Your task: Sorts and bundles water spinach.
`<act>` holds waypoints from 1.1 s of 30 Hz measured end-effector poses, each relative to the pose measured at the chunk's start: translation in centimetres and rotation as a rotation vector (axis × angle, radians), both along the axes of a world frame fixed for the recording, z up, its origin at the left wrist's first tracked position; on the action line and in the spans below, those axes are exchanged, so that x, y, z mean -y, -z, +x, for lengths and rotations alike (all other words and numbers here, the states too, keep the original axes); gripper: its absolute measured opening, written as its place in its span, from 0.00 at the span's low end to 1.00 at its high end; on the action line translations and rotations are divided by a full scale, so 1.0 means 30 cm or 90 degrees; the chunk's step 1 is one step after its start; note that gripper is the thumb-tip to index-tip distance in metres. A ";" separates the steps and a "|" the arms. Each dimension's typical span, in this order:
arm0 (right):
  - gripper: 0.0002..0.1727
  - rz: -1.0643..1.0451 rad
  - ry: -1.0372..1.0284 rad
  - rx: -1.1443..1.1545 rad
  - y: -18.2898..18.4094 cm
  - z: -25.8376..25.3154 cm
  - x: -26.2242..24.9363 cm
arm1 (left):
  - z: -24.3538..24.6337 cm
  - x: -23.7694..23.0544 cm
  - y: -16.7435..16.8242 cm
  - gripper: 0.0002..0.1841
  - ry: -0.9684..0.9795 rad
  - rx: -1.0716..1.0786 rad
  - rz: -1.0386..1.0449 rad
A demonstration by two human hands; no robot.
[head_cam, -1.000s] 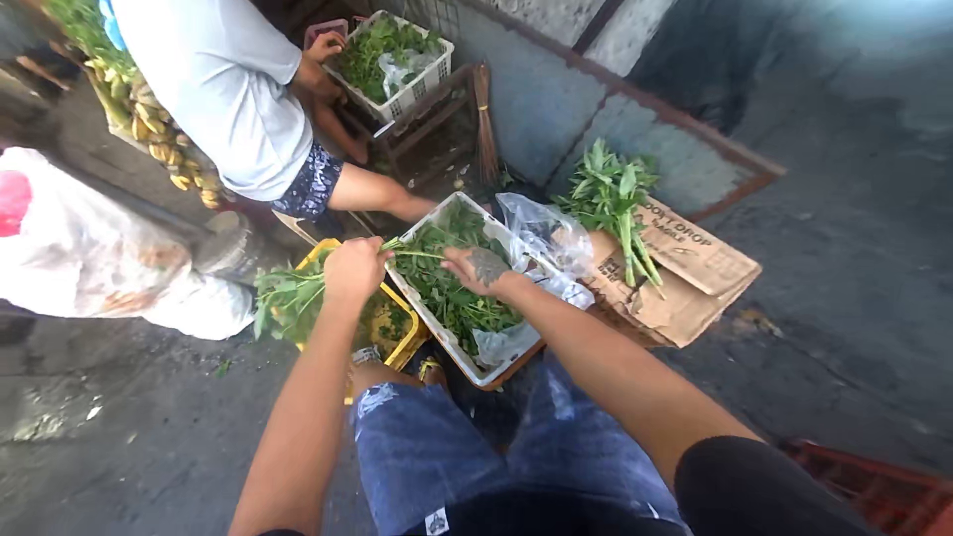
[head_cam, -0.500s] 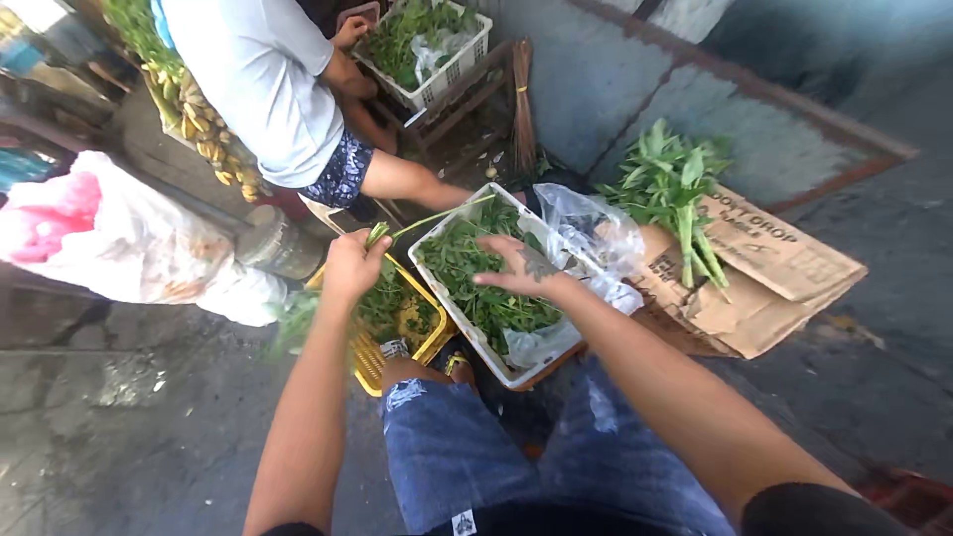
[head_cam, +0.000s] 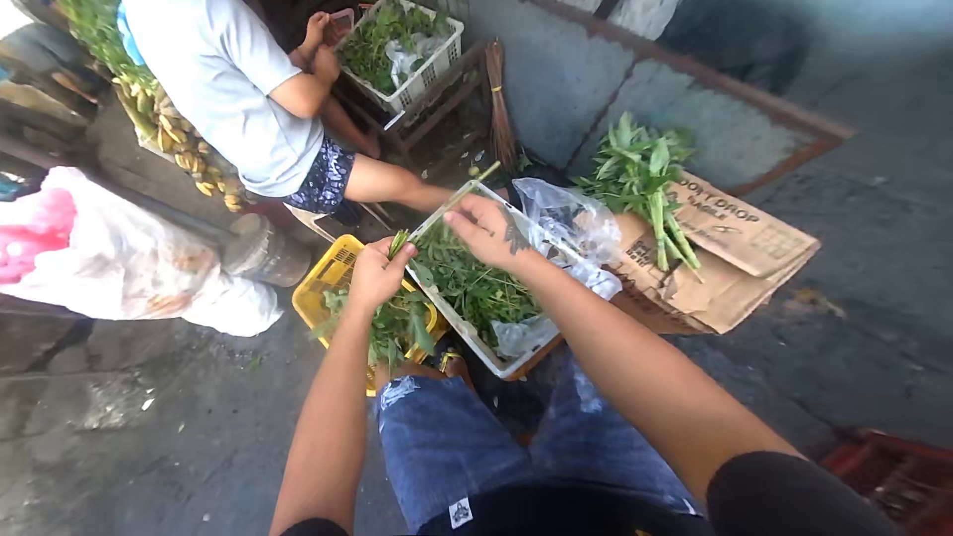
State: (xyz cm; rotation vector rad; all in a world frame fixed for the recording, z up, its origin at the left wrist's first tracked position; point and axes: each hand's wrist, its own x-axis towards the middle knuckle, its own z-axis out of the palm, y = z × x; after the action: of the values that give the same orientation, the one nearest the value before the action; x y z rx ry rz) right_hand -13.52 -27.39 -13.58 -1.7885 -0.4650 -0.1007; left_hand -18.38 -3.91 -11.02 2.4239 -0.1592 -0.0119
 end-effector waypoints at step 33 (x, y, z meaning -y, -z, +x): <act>0.19 -0.355 -0.052 0.116 -0.134 -0.244 -0.096 | -0.124 0.147 -0.045 0.18 -0.062 0.089 -0.592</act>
State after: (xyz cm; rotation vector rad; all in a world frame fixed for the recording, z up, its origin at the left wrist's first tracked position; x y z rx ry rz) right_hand -20.84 -24.51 -9.57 -2.3137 -0.7494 -0.0813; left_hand -22.11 -8.31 -9.67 1.4986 -0.0799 0.2267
